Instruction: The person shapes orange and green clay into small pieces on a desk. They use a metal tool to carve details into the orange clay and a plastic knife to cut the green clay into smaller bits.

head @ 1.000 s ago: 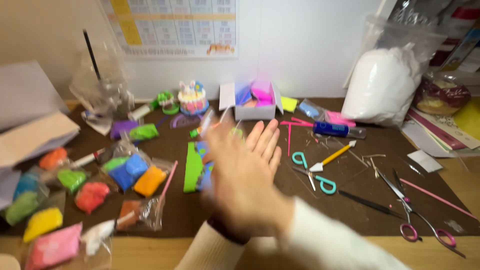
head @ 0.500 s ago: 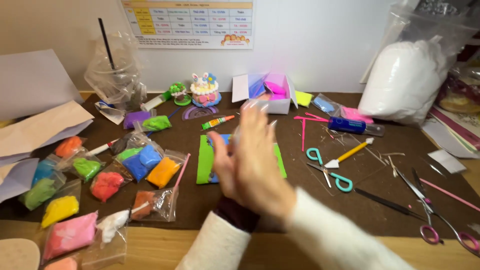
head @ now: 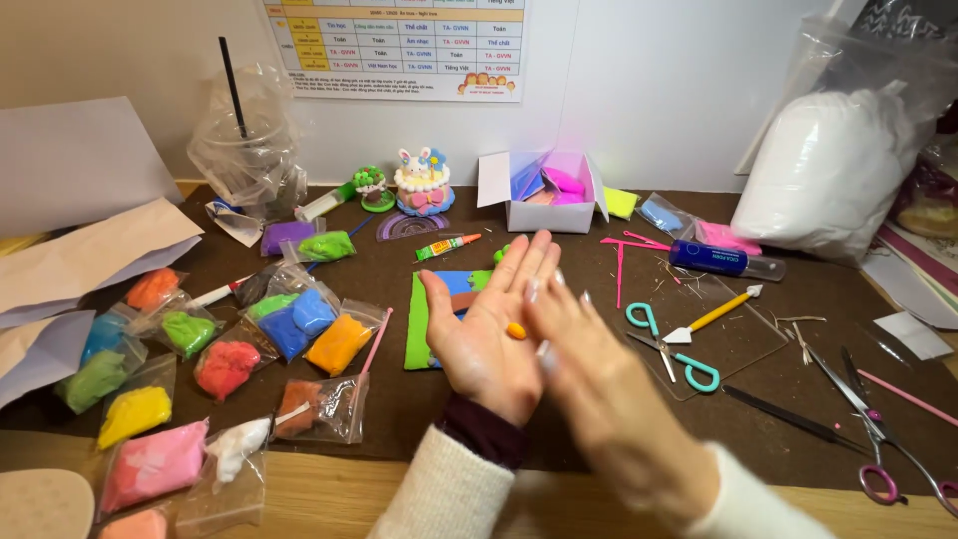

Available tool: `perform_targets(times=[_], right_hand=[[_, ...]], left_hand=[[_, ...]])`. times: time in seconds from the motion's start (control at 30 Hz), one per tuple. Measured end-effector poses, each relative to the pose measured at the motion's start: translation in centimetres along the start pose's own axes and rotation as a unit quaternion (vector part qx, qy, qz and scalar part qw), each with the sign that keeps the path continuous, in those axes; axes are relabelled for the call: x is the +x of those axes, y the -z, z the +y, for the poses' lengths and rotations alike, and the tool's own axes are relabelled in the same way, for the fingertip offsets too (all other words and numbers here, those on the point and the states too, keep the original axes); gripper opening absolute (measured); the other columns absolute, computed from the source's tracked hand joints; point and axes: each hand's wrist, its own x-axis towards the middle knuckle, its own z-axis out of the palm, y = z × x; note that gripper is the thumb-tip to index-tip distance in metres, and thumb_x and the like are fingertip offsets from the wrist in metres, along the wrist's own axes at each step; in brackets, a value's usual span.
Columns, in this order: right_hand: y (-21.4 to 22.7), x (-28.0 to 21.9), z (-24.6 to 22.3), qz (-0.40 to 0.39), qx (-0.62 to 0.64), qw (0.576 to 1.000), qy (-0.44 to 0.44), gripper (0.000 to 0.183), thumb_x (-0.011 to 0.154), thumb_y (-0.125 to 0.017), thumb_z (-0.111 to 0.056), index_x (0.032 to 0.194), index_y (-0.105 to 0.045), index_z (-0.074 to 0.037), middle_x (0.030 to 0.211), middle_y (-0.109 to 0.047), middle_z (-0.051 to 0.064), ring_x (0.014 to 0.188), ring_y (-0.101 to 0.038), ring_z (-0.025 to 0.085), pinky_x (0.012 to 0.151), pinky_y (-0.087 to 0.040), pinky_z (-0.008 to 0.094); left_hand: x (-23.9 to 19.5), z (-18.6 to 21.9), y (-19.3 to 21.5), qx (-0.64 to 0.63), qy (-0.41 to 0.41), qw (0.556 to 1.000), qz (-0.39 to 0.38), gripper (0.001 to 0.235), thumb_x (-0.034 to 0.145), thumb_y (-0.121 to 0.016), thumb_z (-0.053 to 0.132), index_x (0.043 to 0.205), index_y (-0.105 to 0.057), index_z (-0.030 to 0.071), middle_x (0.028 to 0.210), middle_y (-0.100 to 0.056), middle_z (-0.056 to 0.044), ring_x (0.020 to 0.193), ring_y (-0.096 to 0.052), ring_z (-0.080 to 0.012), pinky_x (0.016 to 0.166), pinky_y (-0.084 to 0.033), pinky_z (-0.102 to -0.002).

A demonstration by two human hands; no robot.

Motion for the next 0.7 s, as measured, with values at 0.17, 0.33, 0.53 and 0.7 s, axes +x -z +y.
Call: perform_targets(times=[0.17,0.33,0.53,0.7], right_hand=[[-1.4,-0.7,-2.7,-0.023,-0.002,1.0,-0.007,0.059,0.105,-0.037,-0.024,0.158,-0.029,0.0,0.169,-0.021,0.022,0.159,-0.014,0.032,0.126,-0.007,0.047],[-3.2,-0.5,-1.7,0.016,0.004,1.0,-0.008,0.059,0.107,-0.035,-0.024,0.16,-0.025,-0.001,0.171,-0.018,0.019,0.16,-0.014,0.032,0.127,-0.009,0.048],[-2.8,-0.5,-1.7,0.004,0.01,1.0,-0.022,0.066,0.107,-0.025,-0.04,0.16,-0.022,0.0,0.171,-0.015,0.021,0.16,-0.01,0.033,0.126,-0.004,0.046],[-1.7,0.1,-2.2,0.063,0.26,0.958,-0.101,0.058,0.1,-0.043,-0.025,0.153,-0.04,0.0,0.166,-0.033,0.015,0.158,-0.023,0.023,0.127,-0.013,0.038]], left_hand=[[0.2,0.2,-2.2,0.074,-0.043,0.994,0.061,0.104,0.099,-0.031,0.082,0.16,-0.03,-0.002,0.166,-0.026,-0.023,0.156,-0.018,-0.0276,0.123,-0.006,-0.041],[0.3,0.7,-2.6,0.121,-0.042,0.987,0.1,0.101,0.095,-0.03,0.082,0.16,-0.033,0.004,0.169,-0.024,-0.017,0.158,-0.013,-0.0216,0.123,-0.003,-0.037],[0.1,0.6,-2.3,0.109,-0.038,0.986,0.12,0.101,0.094,-0.032,0.082,0.158,-0.037,0.004,0.168,-0.027,-0.016,0.157,-0.015,-0.0215,0.123,-0.004,-0.037],[-0.1,0.9,-0.6,0.016,-0.031,0.998,-0.046,0.105,0.106,-0.035,0.085,0.16,-0.022,-0.003,0.167,-0.025,-0.022,0.157,-0.02,-0.0267,0.127,-0.017,-0.039]])
